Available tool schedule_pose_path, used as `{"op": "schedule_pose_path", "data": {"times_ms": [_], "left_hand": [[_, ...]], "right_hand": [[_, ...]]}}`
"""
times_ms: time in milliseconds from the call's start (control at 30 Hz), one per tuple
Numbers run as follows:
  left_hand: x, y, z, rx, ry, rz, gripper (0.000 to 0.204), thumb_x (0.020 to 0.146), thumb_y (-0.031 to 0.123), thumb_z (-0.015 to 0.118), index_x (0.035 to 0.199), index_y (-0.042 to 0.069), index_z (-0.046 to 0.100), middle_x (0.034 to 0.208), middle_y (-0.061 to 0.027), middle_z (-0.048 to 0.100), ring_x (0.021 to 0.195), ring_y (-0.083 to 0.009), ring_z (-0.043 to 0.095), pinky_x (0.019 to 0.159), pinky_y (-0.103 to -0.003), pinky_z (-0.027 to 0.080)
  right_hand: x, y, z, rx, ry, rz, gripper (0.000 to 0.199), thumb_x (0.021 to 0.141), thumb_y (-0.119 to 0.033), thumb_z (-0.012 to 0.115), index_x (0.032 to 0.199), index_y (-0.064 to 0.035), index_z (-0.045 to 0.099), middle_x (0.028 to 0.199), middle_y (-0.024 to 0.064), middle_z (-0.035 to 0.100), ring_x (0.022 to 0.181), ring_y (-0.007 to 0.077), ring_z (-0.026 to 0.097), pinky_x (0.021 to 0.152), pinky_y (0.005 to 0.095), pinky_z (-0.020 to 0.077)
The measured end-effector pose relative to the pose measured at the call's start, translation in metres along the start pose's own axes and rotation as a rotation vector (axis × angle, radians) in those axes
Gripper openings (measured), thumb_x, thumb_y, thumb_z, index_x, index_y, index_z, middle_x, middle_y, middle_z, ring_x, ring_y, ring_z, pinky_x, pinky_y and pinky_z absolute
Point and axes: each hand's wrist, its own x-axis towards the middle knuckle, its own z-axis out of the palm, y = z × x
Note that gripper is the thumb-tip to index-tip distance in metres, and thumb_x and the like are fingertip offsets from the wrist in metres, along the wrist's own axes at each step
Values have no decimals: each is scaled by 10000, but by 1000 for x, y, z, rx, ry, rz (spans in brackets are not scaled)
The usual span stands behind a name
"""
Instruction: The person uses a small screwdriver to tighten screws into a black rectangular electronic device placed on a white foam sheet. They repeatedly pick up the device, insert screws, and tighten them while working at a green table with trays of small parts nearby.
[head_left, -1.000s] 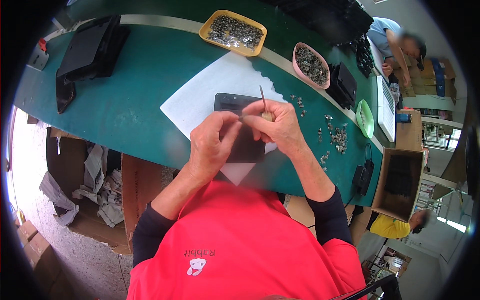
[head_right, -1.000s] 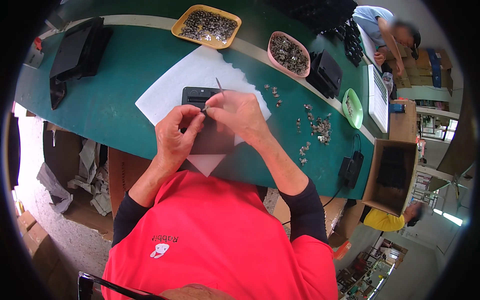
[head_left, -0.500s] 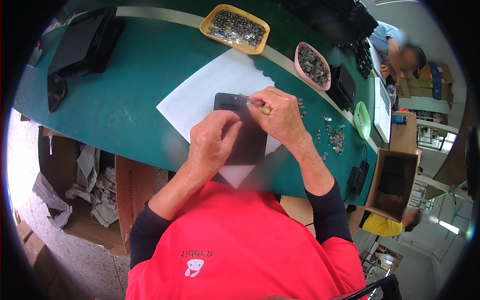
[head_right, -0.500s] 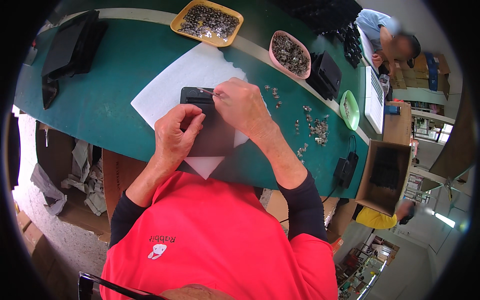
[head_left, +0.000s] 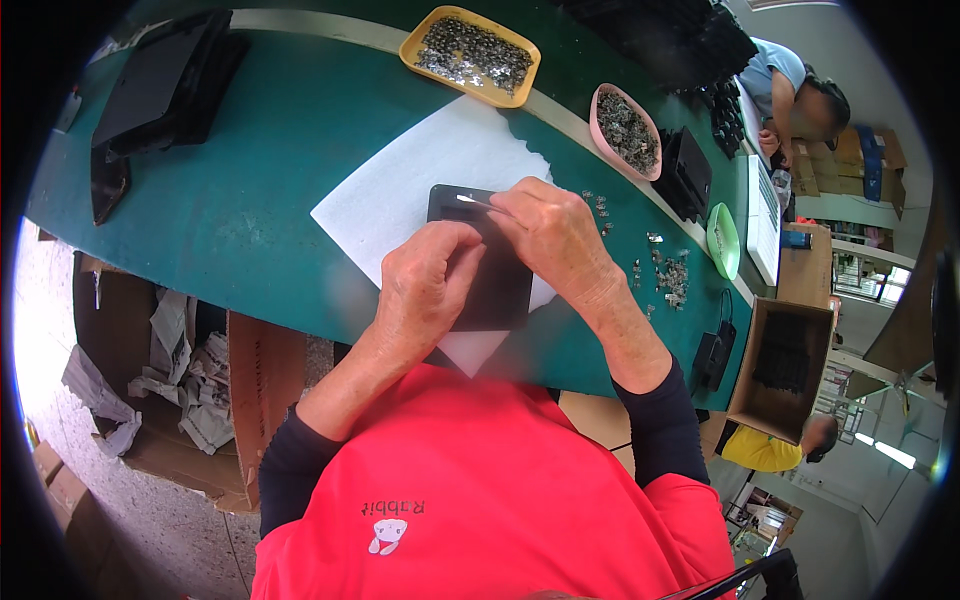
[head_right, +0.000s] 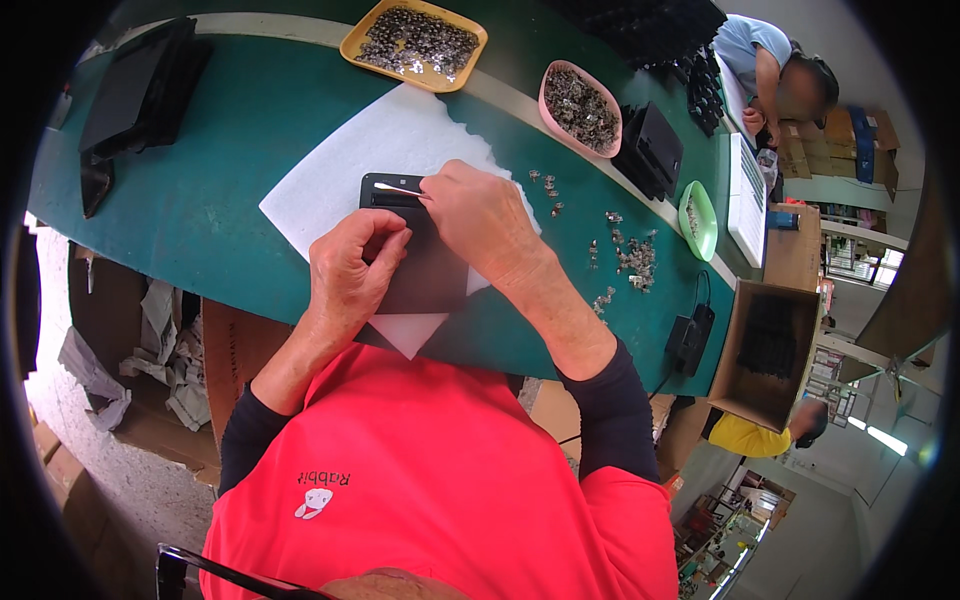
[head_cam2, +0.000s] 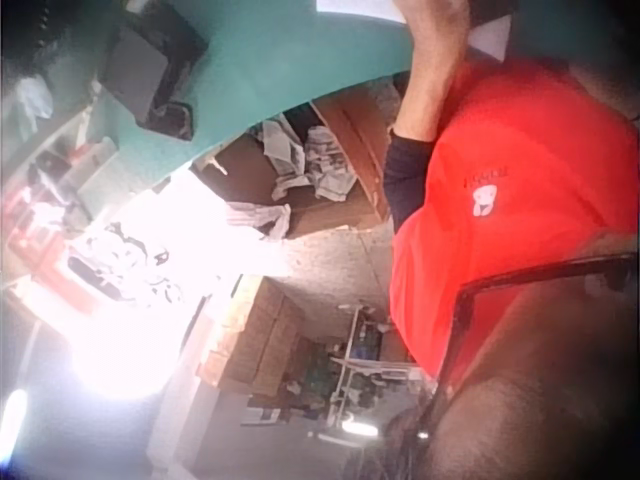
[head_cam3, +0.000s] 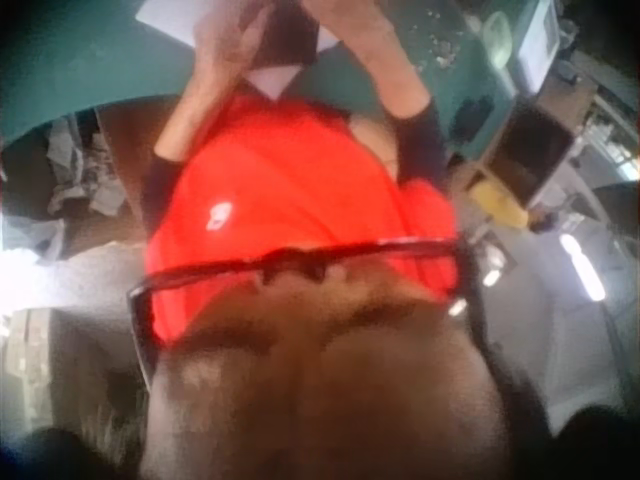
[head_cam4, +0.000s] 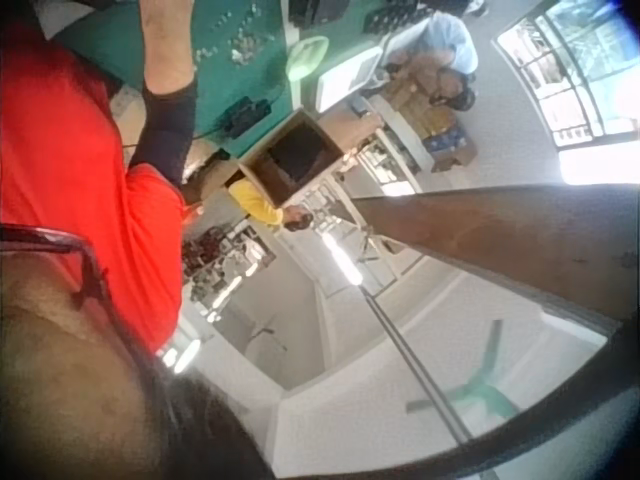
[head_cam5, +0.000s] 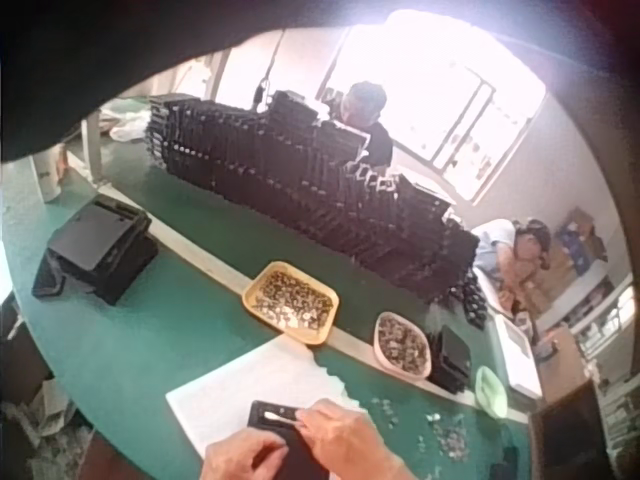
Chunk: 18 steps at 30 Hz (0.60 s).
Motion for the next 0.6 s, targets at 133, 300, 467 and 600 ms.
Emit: {"op": "schedule_pose_path", "data": {"times_ms": [133, 300, 467, 600], "left_hand": [[0, -1, 1, 5, 3, 3, 87, 850, 7, 691, 917, 13, 636, 780, -69, 674, 678, -124, 680, 604, -239, 529], [-6, 0, 1, -65, 21, -53, 74, 872, -3, 667, 939, 3, 637, 841, -69, 684, 726, -123, 683, 637, -240, 544], [-7, 4, -4, -469, 51, -295, 146, 921, -2, 611, 1061, -43, 617, 946, -122, 688, 825, -167, 694, 712, -257, 575], [4, 3, -14, -633, 48, -422, 230, 934, 15, 601, 1142, -84, 592, 985, -172, 685, 848, -199, 698, 725, -264, 588]], "right_hand": [[-12, -7, 8, -78, 89, -46, 209, 804, -84, 652, 1006, -36, 627, 865, 84, 563, 706, 284, 629, 556, 368, 522], [-23, -14, 11, -90, 113, -40, 349, 791, -34, 626, 1136, 2, 586, 944, 97, 537, 751, 267, 624, 542, 353, 524], [-32, -19, 10, -176, 40, -36, 496, 779, -26, 606, 1266, 24, 529, 1000, 117, 521, 845, 265, 614, 573, 344, 548], [-27, -33, -7, -360, -198, 35, 565, 799, -44, 582, 1345, 42, 468, 1031, 125, 506, 852, 260, 612, 606, 346, 566]]}}
